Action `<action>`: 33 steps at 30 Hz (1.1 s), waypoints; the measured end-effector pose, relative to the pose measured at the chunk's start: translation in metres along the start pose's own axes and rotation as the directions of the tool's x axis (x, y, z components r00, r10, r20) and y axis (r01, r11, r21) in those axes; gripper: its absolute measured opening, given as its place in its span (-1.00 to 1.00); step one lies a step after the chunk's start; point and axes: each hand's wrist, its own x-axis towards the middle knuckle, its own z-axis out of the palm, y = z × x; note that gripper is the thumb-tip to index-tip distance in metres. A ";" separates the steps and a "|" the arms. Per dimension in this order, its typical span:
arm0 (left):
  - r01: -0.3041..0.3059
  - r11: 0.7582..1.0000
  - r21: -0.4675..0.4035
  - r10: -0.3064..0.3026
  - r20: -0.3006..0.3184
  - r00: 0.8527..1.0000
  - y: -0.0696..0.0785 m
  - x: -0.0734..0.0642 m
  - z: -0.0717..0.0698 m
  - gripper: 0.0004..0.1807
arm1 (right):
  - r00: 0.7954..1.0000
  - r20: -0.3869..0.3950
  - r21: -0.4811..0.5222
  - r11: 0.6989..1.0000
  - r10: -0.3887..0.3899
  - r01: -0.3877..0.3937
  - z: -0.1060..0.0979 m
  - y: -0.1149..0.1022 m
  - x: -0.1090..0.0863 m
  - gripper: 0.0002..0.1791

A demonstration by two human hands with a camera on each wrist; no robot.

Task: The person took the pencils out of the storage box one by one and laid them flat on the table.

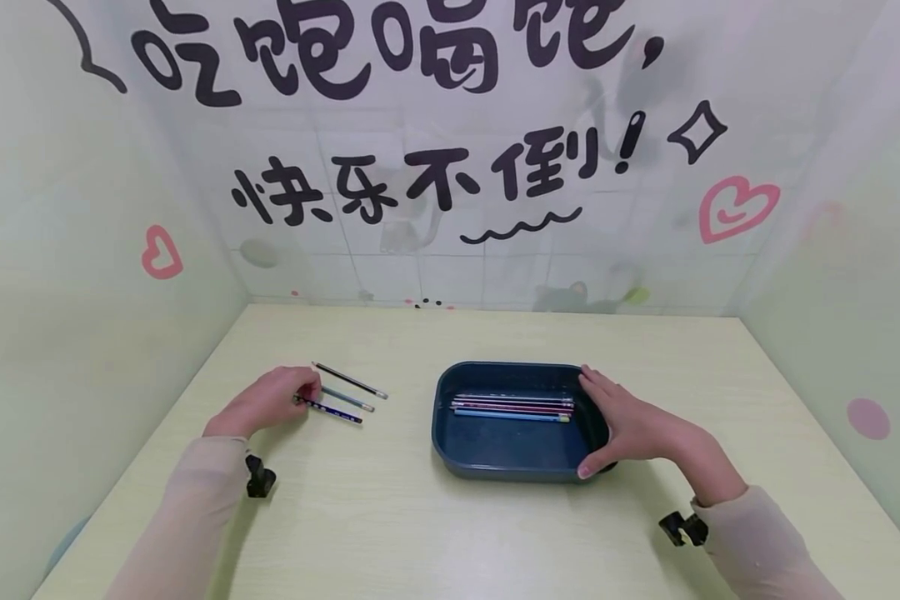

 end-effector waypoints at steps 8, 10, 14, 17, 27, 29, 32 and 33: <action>0.020 1.000 0.001 -0.020 0.033 0.999 -0.003 0.004 0.001 -0.67 | 1.000 -0.003 -0.011 1.000 -0.007 0.007 -0.003 0.000 0.000 0.46; 0.021 1.000 0.013 -0.021 0.036 0.999 -0.003 0.006 0.001 -0.67 | 1.000 -0.004 -0.008 1.000 -0.005 0.005 -0.003 0.000 0.000 0.46; 0.020 0.999 0.033 -0.021 0.052 0.998 -0.002 0.008 -0.001 -0.68 | 1.000 -0.005 -0.001 1.000 -0.002 0.002 -0.003 0.000 0.000 0.46; 0.022 0.998 0.050 -0.025 0.064 0.998 -0.001 0.008 0.000 -0.68 | 1.000 0.002 0.004 1.000 0.007 -0.007 -0.001 0.001 0.000 0.46; -0.039 0.992 0.122 0.035 0.033 0.999 0.000 0.007 0.003 -0.65 | 1.000 0.001 -0.008 1.000 0.015 -0.015 0.000 0.002 0.000 0.45; -0.047 0.989 0.139 0.043 0.034 0.999 0.000 0.007 0.003 -0.65 | 1.000 0.000 -0.005 1.000 0.015 -0.015 0.000 0.002 0.000 0.44; -0.051 0.986 0.159 0.046 0.033 0.998 -0.001 0.006 0.003 -0.66 | 1.000 0.000 -0.008 1.000 0.017 -0.017 0.000 0.002 0.000 0.44; -0.049 0.986 0.161 0.044 0.033 0.998 -0.002 0.006 0.003 -0.66 | 1.000 0.001 -0.010 1.000 0.018 -0.018 0.000 0.002 0.001 0.44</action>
